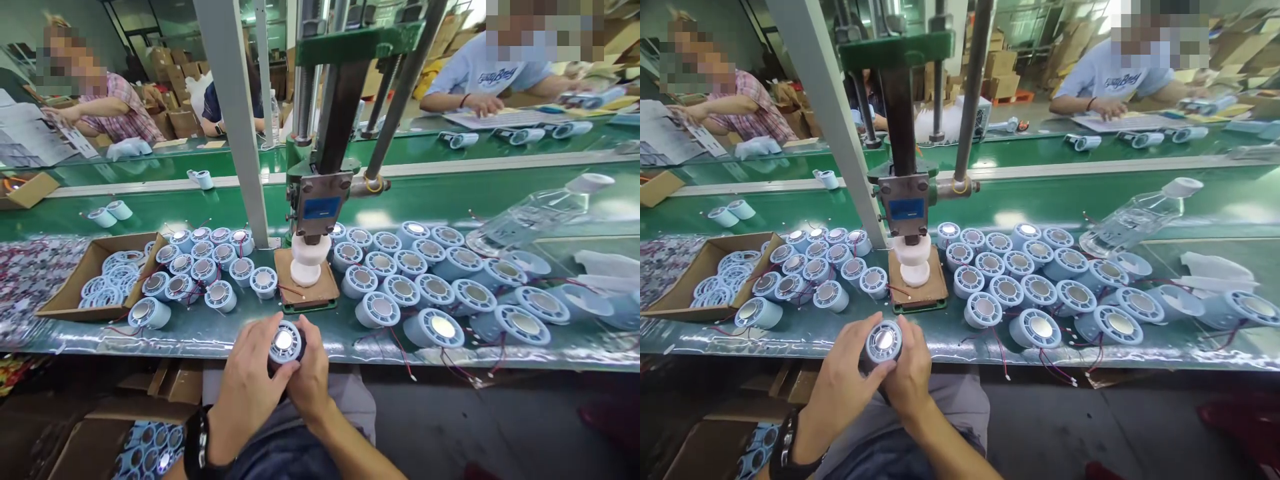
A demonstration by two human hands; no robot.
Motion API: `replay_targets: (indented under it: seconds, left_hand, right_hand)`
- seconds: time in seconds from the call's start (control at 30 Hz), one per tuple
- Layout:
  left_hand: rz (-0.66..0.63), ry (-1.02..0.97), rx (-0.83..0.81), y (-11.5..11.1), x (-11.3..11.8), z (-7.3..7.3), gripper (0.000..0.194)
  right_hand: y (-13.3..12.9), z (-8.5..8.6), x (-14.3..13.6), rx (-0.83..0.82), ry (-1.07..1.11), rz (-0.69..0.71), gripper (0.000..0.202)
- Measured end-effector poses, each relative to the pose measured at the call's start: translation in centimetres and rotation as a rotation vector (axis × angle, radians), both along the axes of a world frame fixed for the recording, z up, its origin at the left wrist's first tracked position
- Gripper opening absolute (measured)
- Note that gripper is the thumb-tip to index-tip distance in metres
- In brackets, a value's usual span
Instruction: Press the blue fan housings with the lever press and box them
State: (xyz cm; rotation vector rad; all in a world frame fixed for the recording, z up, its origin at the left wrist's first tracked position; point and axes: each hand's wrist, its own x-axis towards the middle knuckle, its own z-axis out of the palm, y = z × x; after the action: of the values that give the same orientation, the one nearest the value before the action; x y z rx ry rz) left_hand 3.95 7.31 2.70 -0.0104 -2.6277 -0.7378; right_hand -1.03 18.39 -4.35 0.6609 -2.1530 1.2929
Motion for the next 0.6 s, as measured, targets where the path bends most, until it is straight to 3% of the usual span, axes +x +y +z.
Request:
replay_targets:
  seconds: [0.13,0.23,0.4,0.6]
  left_hand:
    - [-0.003,0.011,-0.009,-0.29,-0.39,-0.03,0.057]
    - [-0.015,0.008,-0.027,-0.3,-0.41,0.17,0.061]
    - [-0.009,-0.01,-0.057,0.19,-0.52,0.46,0.068]
    - [0.078,-0.008,0.117,0.38,-0.71,-0.54,0.062]
  right_hand:
    - [-0.14,-0.25,0.06,0.026,0.021,0.01,0.079]
    - [0.19,-0.49,0.05,0.022,0.052,0.072,0.074]
    - [-0.07,-0.47,-0.12,-0.024,0.114,-0.027,0.074]
    - [-0.6,0.14,-0.03,0.001,0.107,-0.05,0.076]
